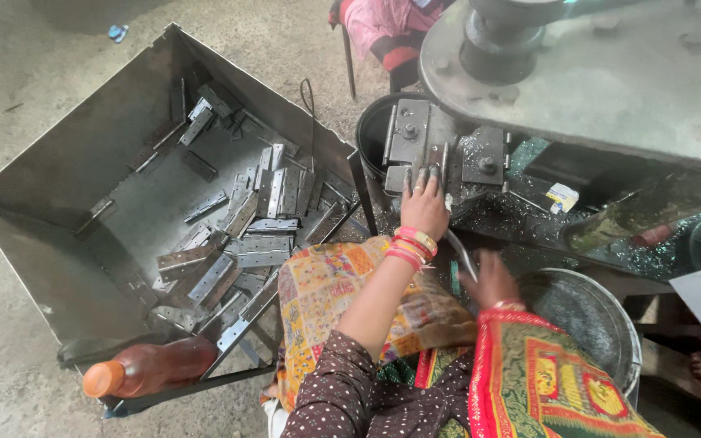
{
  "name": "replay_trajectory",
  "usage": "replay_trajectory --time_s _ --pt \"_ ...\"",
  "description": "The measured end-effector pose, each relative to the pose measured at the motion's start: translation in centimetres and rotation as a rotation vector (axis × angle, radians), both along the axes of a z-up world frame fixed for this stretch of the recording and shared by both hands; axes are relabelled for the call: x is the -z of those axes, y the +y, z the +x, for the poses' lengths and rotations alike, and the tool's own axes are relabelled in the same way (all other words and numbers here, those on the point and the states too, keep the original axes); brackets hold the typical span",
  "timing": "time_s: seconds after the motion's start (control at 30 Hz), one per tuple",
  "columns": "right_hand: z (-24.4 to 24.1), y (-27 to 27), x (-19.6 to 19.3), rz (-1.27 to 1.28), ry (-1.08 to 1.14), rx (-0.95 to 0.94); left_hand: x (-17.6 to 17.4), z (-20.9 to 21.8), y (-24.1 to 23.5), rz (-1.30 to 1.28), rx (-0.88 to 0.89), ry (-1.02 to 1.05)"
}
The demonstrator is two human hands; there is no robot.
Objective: The person picks up metal plates from a bin using tongs, places each plate into a machine, and then operates a lever to drill holes in the plates before returning them to a separate container.
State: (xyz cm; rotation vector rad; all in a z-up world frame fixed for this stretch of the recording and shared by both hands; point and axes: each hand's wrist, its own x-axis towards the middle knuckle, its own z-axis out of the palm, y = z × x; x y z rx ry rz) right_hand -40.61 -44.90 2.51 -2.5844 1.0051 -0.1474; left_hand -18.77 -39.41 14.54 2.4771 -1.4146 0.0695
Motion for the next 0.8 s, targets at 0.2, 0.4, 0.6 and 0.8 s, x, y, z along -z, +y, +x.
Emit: replay_trajectory --time_s 0.2,0.4,0.6,0.8 --pt "-1.5 1.6 2.9 0.171 0.294 0.054 0.8 0.4 0.9 -0.041 0.005 -0.042" --pt "2.8 -3.9 -0.8 0.215 0.41 -0.015 2.0 0.7 -1.3 0.033 -0.054 -0.274" --pt "0.5 -0.6 2.2 0.228 0.254 0.107 2.7 1.7 -3.9 -0.005 -0.098 -0.237" --pt "-1.6 0.3 5.7 0.236 0.278 0.111 2.6 1.6 -2.4 0.044 -0.032 -0.085"
